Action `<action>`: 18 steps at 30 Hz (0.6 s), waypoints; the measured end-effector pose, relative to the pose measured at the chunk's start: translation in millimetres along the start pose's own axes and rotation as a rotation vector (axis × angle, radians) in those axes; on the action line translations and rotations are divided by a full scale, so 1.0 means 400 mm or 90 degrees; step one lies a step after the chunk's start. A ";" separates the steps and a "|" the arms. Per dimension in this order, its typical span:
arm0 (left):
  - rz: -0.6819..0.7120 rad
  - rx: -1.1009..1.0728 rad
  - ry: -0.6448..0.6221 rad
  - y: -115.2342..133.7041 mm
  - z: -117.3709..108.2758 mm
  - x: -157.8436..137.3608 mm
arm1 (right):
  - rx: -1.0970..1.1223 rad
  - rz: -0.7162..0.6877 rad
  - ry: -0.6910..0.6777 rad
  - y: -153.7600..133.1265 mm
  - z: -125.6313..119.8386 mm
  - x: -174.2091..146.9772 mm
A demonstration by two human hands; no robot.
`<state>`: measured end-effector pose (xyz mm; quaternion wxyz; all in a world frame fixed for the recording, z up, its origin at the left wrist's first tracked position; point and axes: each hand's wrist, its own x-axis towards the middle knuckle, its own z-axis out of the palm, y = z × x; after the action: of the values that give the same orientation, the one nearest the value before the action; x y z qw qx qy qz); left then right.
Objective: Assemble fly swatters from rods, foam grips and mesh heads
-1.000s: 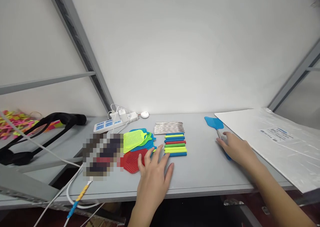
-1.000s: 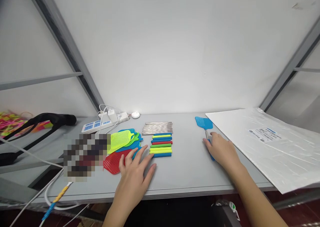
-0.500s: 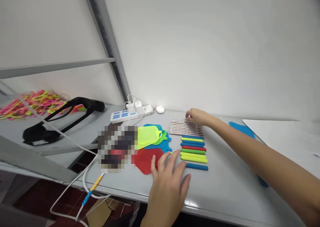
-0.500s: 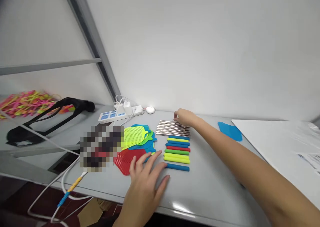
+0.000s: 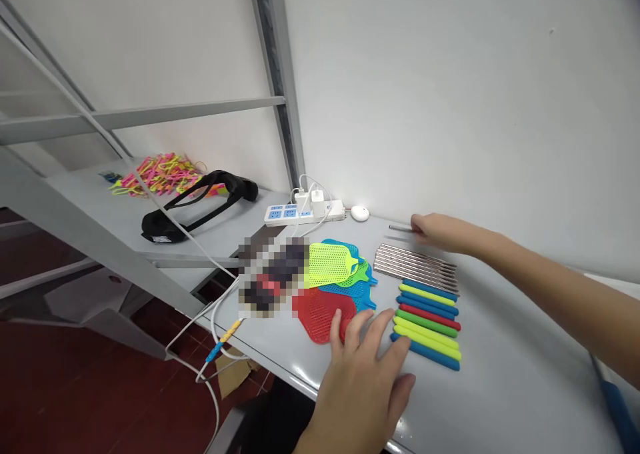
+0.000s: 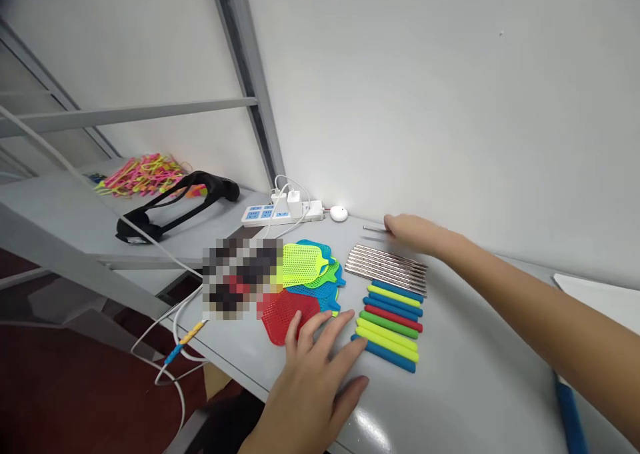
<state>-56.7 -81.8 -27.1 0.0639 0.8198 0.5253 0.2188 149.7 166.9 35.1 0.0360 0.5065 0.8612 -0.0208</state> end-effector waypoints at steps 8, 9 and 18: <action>0.033 -0.019 0.031 -0.014 0.015 -0.004 | 0.045 0.061 0.292 -0.042 -0.047 -0.312; 0.036 -0.028 0.033 -0.018 0.016 -0.004 | 0.033 0.065 0.295 -0.056 -0.031 -0.367; 0.089 -0.065 0.044 -0.026 0.033 0.014 | 0.064 0.030 0.250 -0.185 0.148 -0.695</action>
<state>-57.7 -70.4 -40.9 0.0717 0.8421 0.4570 0.2774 222.1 -115.3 -0.9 -0.1574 0.5221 0.8374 0.0362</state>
